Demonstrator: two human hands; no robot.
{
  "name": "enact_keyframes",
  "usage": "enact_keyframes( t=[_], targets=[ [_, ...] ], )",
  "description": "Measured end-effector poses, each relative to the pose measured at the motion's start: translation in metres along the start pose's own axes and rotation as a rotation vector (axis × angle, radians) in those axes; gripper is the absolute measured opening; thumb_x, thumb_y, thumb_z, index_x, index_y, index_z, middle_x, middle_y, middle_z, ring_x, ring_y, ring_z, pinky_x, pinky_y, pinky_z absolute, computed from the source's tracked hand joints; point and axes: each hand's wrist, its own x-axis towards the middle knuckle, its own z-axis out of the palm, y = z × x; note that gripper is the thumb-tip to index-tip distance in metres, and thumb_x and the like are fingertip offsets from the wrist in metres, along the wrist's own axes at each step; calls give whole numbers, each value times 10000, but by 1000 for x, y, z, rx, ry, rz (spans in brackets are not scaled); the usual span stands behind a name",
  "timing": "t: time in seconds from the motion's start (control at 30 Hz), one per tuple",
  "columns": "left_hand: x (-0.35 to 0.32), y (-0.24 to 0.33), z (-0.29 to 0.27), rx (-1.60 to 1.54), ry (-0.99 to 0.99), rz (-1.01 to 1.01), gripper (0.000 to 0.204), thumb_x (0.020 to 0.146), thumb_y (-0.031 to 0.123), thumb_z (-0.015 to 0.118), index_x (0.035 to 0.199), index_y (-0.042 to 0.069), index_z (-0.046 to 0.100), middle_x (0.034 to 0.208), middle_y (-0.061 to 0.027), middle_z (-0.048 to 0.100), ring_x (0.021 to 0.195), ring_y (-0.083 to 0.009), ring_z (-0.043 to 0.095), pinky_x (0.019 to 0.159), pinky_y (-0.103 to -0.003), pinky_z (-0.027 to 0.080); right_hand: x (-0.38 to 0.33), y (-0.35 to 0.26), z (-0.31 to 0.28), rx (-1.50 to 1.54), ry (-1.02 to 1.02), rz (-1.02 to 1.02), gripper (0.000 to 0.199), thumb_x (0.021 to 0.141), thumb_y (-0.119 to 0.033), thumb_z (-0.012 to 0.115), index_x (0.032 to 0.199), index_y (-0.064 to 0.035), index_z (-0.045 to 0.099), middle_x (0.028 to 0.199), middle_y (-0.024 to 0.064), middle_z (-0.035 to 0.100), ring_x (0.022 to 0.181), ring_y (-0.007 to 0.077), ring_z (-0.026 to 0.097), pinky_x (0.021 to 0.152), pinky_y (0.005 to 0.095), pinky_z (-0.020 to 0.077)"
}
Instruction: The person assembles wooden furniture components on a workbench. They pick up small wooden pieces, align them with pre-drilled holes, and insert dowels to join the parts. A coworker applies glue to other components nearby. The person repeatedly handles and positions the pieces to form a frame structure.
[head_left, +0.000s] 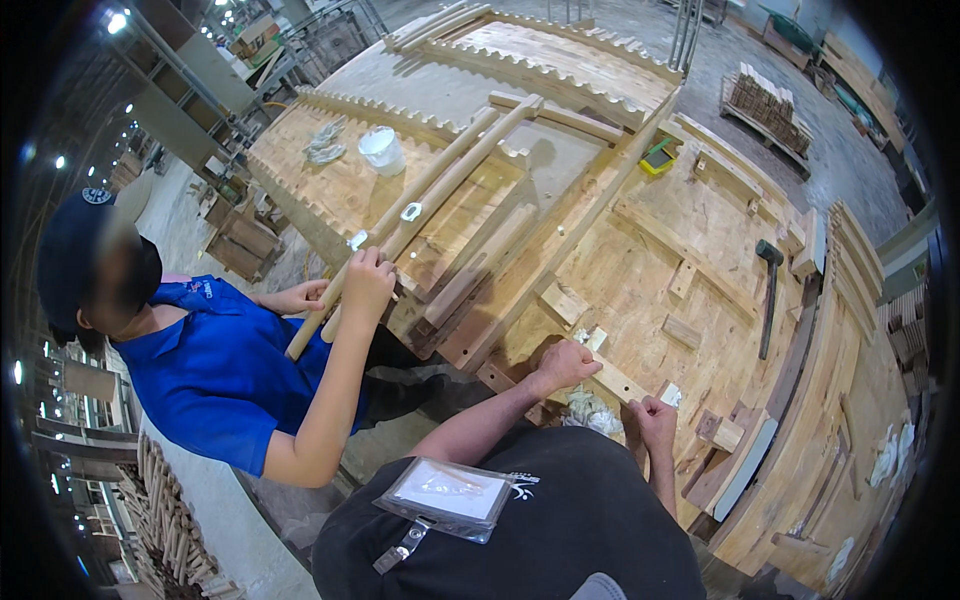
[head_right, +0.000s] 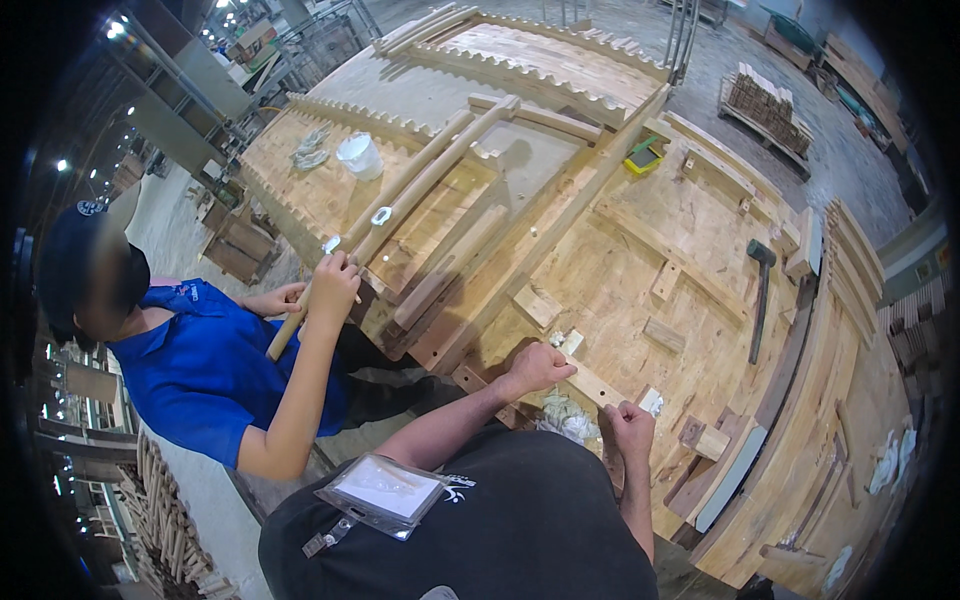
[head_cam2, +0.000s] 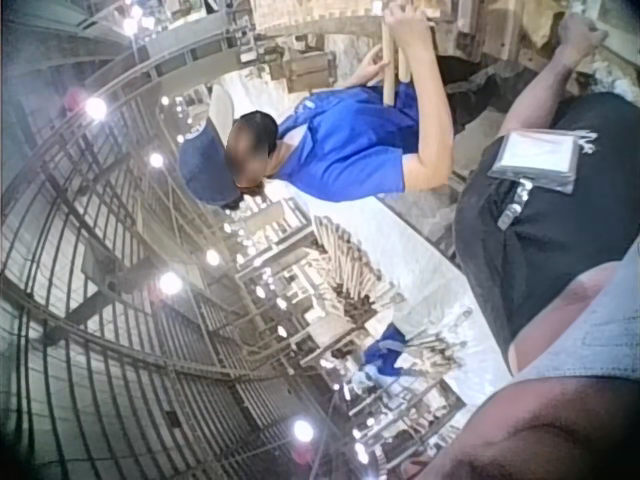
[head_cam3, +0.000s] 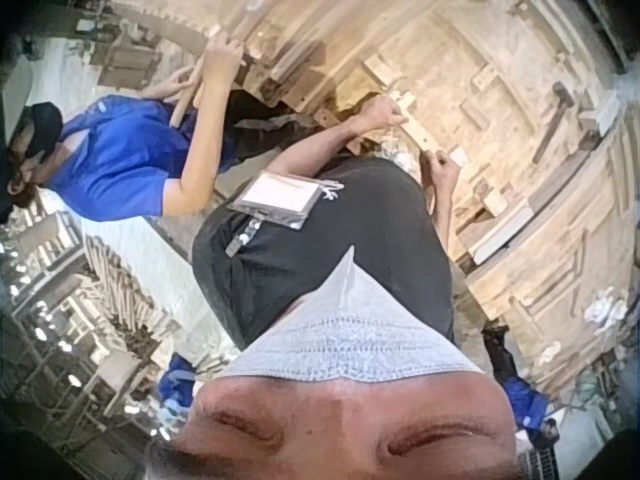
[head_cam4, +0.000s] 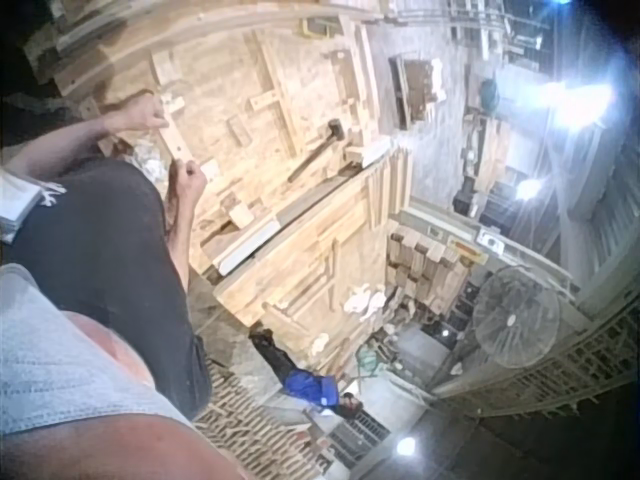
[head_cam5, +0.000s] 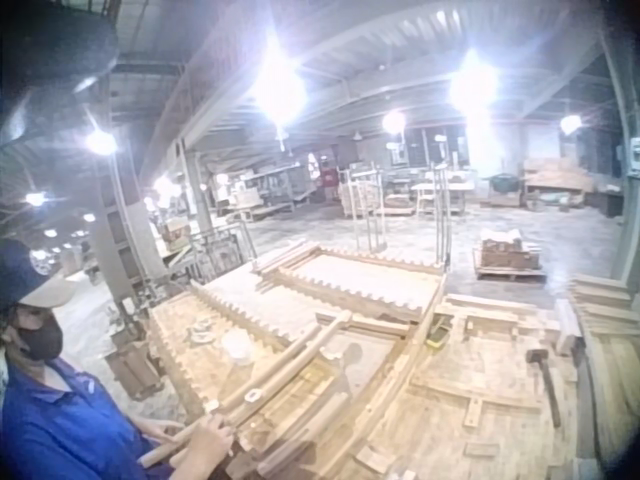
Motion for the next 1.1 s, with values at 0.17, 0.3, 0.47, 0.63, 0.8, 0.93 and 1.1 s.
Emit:
enact_keyframes(
  t=[0.17, 0.3, 0.47, 0.63, 0.8, 0.93, 1.1],
  targets=[
    [0, 3, -2, 16, -32, -36, 402, 857, 459, 731, 749, 75, 782, 715, -184, 717, 692, -372, 725, 682, -506, 571, 0, 4, 0, 23, -6, -1, 395, 915, -199, 801, 645, -35, 564, 576, -43, 453, 580, 63, 405, 530, 308, 346],
    [-1, 3, -3, 30, -7, 14, 418, 865, 466, 730, 754, 66, 780, 704, -189, 705, 680, -374, 720, 670, -499, 566, 0, 6, 1, 18, -2, 4, 398, 914, -195, 804, 645, -33, 560, 574, -40, 450, 580, 62, 405, 529, 310, 347],
    [-2, 4, -3, 18, 8, 9, 450, 874, 477, 733, 743, 48, 762, 673, -199, 671, 651, -374, 704, 632, -485, 547, 0, 5, 1, 15, 0, 14, 400, 917, -203, 805, 654, -23, 562, 572, -32, 452, 578, 64, 410, 530, 314, 354],
    [-2, 8, -5, 42, -42, -45, 396, 863, 478, 738, 798, 94, 810, 778, -163, 752, 752, -357, 748, 727, -490, 594, -2, 0, 0, -22, 15, -3, 391, 927, -162, 799, 641, -47, 558, 604, -82, 468, 590, 40, 405, 526, 285, 332],
    [-1, 3, -2, 12, -11, -20, 394, 865, 473, 742, 800, 90, 809, 777, -164, 751, 756, -358, 750, 728, -494, 591, -2, -4, 0, 1, 12, 1, 391, 927, -163, 804, 643, -48, 562, 601, -83, 464, 587, 40, 407, 526, 286, 334],
    [-2, 1, 1, 1, 46, 46, 477, 880, 484, 734, 704, 40, 736, 652, -205, 650, 620, -376, 678, 614, -493, 522, 0, 3, 1, -16, 6, 4, 379, 921, -211, 802, 674, -12, 595, 579, -31, 494, 583, 55, 446, 533, 307, 378],
    [-1, 4, -3, 22, -20, -12, 418, 874, 472, 737, 775, 68, 785, 733, -182, 716, 710, -364, 727, 688, -492, 566, 0, 5, 1, 13, -2, 9, 385, 926, -208, 802, 668, -16, 591, 583, -38, 491, 585, 54, 431, 532, 306, 370]
  ],
)
